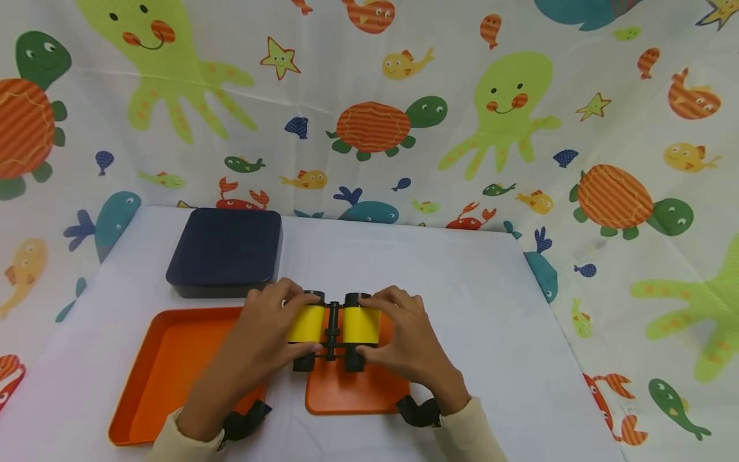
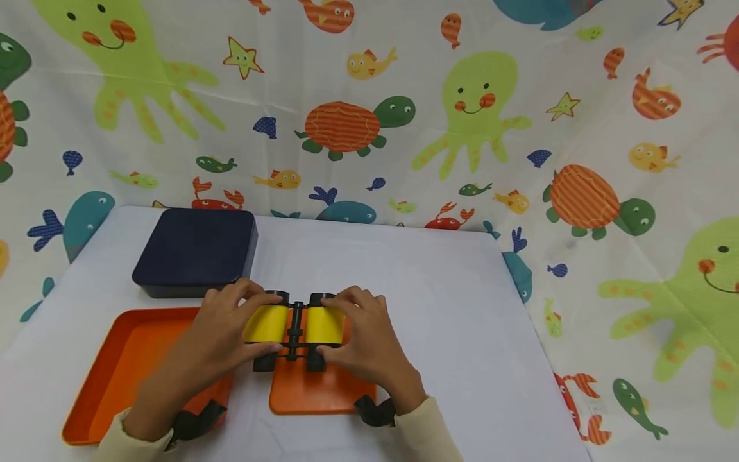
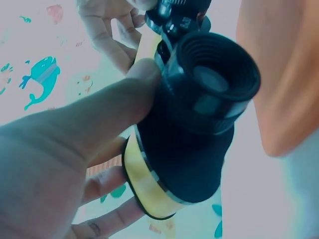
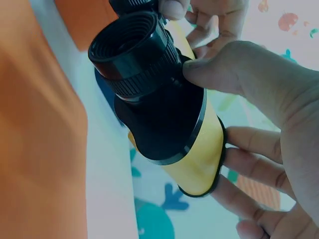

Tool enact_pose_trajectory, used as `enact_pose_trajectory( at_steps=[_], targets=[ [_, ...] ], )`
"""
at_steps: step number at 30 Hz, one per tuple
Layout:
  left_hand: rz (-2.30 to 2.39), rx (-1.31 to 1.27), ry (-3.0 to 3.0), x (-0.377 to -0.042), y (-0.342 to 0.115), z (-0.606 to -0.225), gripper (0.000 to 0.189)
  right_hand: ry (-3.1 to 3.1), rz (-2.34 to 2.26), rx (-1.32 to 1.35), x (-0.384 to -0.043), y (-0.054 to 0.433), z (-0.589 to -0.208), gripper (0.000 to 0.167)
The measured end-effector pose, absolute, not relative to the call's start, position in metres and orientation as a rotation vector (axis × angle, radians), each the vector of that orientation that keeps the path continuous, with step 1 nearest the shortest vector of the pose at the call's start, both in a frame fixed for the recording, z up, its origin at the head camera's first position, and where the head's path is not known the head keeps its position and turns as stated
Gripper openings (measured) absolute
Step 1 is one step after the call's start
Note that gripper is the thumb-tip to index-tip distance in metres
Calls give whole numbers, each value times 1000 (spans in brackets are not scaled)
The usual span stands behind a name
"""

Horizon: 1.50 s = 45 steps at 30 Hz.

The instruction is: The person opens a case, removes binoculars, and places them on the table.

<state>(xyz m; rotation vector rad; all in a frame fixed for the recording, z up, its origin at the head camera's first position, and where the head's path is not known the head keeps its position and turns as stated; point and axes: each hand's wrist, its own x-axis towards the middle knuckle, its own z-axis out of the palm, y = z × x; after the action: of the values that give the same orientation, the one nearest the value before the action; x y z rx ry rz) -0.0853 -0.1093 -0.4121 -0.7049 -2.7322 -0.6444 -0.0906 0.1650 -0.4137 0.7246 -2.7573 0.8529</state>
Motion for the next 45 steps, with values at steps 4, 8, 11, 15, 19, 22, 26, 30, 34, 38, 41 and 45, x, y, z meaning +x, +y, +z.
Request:
enact_pose_trajectory(
  at_steps=[4, 8, 11, 15, 19, 22, 26, 30, 34, 38, 41, 45],
  targets=[
    [-654, -745, -2697, -91, -96, -414, 78, -2754, 864, 696, -91, 179, -413, 69],
    [-704, -752, -2675, -94, -84, -418, 78, -2753, 885, 684, -89, 193, -412, 70],
    [-745, -746, -2672, -95, -75, -421, 78, -2774, 880, 659, -88, 202, -412, 69],
    [-780, -730, -2676, -95, -61, -425, 76, -2795, 879, 630, -85, 216, -411, 69],
    [-821, -722, -2670, -93, -46, -427, 74, -2799, 882, 610, -81, 228, -413, 71],
    [-830, -721, -2675, -92, -37, -430, 74, -2807, 878, 582, -79, 237, -416, 72],
    [-844, -717, -2690, -91, -27, -435, 74, -2825, 880, 558, -76, 246, -419, 73],
    [-875, -728, -2683, -89, -19, -438, 74, -2834, 873, 550, -73, 254, -421, 73],
    [-882, -753, -2644, -89, -9, -441, 74, -2839, 858, 520, -71, 264, -425, 74],
    [-828, -766, -2632, -90, 2, -445, 74, -2852, 836, 485, -70, 275, -428, 76],
    [-774, -772, -2647, -90, 9, -448, 74, -2862, 821, 466, -68, 282, -431, 77],
    [-757, -783, -2661, -92, 18, -452, 74, -2870, 815, 442, -67, 291, -434, 77]
  ],
)
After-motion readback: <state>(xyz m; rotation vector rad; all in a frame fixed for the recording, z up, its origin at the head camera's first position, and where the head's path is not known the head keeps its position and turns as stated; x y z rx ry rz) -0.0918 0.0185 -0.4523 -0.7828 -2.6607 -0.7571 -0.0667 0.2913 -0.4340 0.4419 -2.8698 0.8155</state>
